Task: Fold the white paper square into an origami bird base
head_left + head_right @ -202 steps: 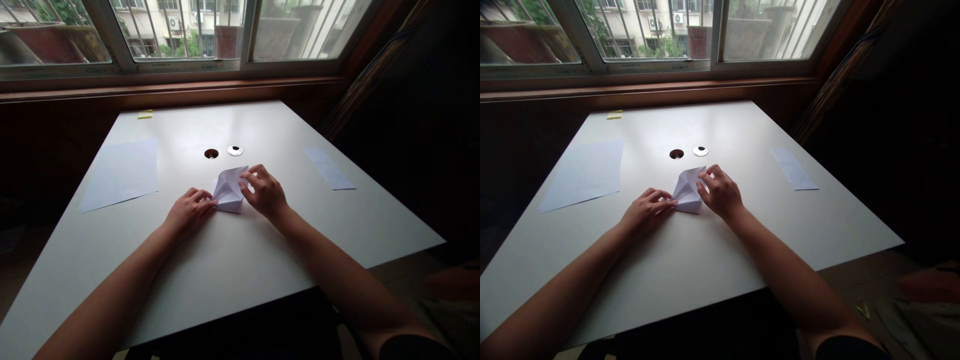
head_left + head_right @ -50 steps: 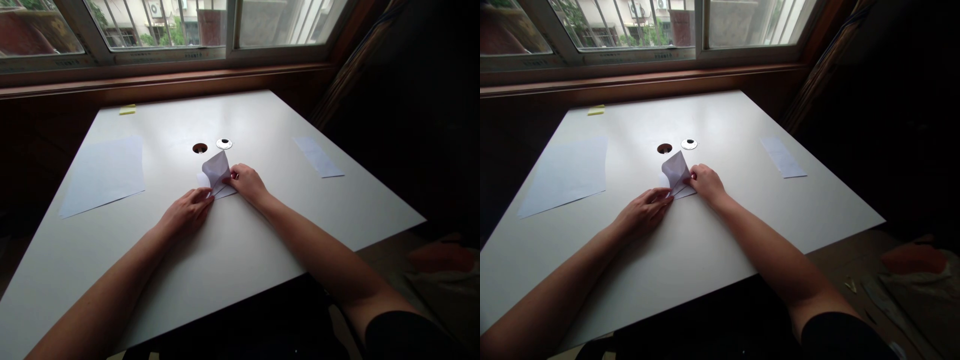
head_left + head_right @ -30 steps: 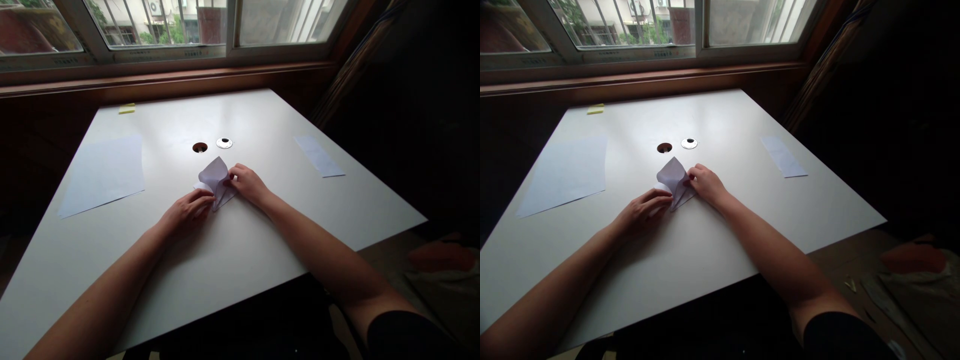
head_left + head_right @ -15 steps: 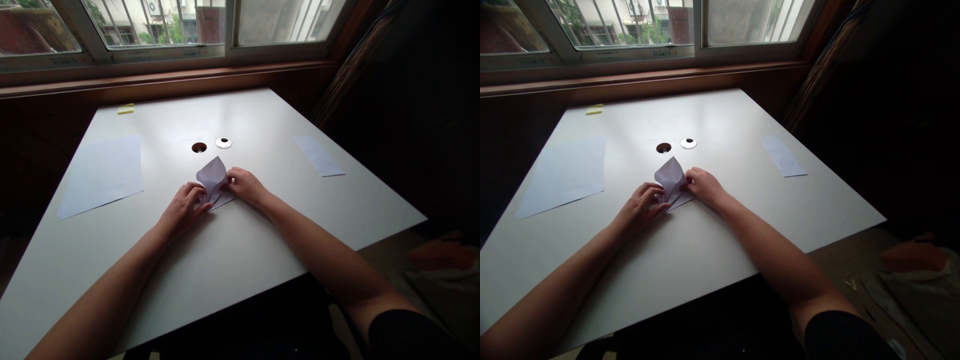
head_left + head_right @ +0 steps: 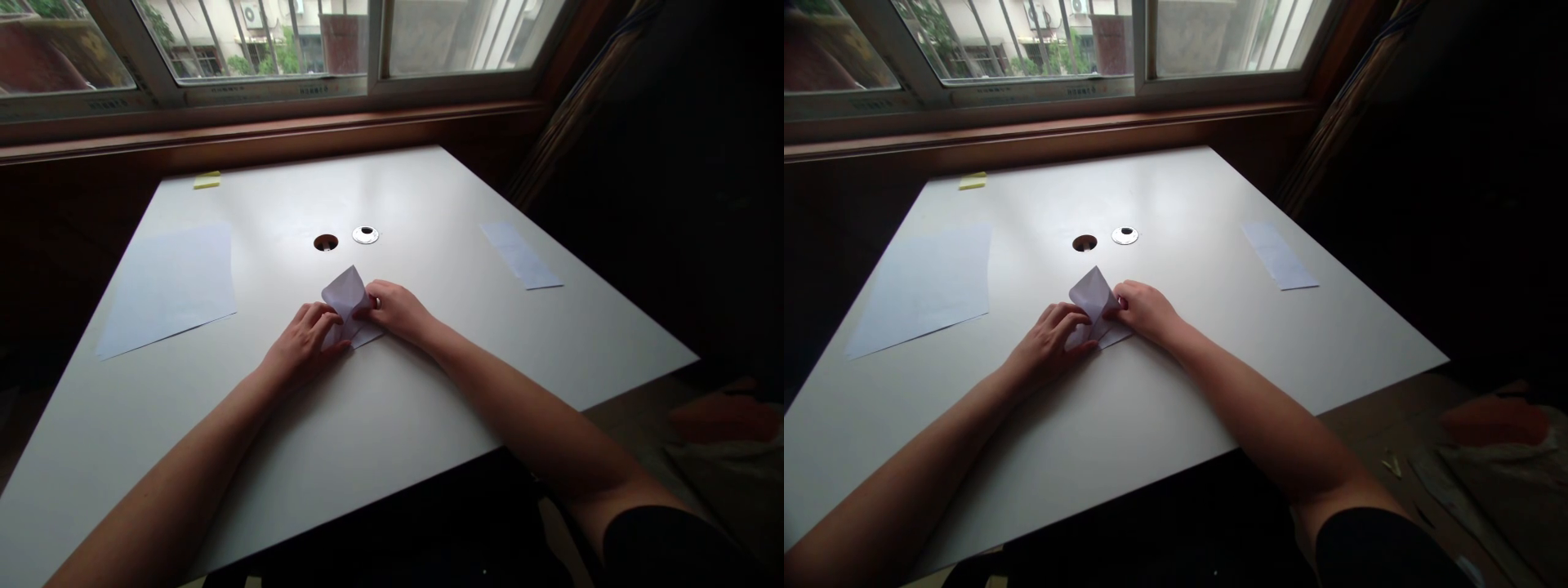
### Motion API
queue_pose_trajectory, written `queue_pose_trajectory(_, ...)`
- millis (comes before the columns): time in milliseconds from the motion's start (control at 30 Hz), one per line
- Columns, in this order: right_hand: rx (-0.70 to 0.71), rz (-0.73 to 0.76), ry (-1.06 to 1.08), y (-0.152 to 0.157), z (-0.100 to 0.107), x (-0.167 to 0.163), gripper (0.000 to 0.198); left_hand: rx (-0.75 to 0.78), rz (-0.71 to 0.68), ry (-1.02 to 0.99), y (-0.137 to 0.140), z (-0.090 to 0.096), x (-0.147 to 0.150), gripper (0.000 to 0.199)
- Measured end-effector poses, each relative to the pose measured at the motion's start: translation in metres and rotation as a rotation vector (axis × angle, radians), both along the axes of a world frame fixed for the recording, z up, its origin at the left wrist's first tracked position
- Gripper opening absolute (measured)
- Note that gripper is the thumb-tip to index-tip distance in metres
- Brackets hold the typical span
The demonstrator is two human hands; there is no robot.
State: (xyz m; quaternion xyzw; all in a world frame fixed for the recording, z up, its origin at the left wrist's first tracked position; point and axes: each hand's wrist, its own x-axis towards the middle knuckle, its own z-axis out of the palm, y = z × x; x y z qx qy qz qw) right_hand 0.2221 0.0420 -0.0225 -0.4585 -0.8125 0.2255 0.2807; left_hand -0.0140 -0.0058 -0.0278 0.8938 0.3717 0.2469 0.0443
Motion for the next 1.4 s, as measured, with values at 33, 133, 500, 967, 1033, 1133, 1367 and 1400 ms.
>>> queue_pose_trajectory(33, -0.001, 0.0, -0.003, 0.0, 0.0, 0.0, 0.027, 0.002, 0.002, -0.003, 0.0, 0.0, 0.0, 0.027)
queue_pose_trajectory(133, -0.007, 0.009, -0.005, -0.001, 0.001, 0.001, 0.025, -0.011, 0.005, -0.006, -0.001, -0.001, 0.0, 0.031)
queue_pose_trajectory(500, 0.086, 0.119, 0.063, 0.002, -0.001, 0.004, 0.023, -0.055, -0.034, 0.0, -0.001, 0.001, 0.001, 0.046)
queue_pose_trajectory(967, 0.114, 0.03, -0.004, 0.001, 0.0, 0.0, 0.021, -0.006, -0.106, 0.087, -0.003, 0.007, 0.004, 0.036)
queue_pose_trajectory(1033, 0.107, 0.039, 0.002, 0.001, 0.002, -0.001, 0.026, -0.029, -0.151, 0.029, -0.003, 0.007, 0.002, 0.031)
queue_pose_trajectory(1133, 0.08, 0.059, 0.045, 0.0, 0.003, 0.001, 0.035, -0.083, -0.186, -0.084, -0.003, 0.008, 0.0, 0.027)
queue_pose_trajectory(1367, 0.005, 0.01, 0.091, -0.002, -0.003, 0.003, 0.062, -0.28, -0.133, -0.333, -0.005, 0.012, -0.001, 0.011)
queue_pose_trajectory(1400, 0.003, 0.008, 0.101, -0.002, -0.003, 0.003, 0.061, -0.287, -0.111, -0.38, -0.004, 0.012, -0.002, 0.009)
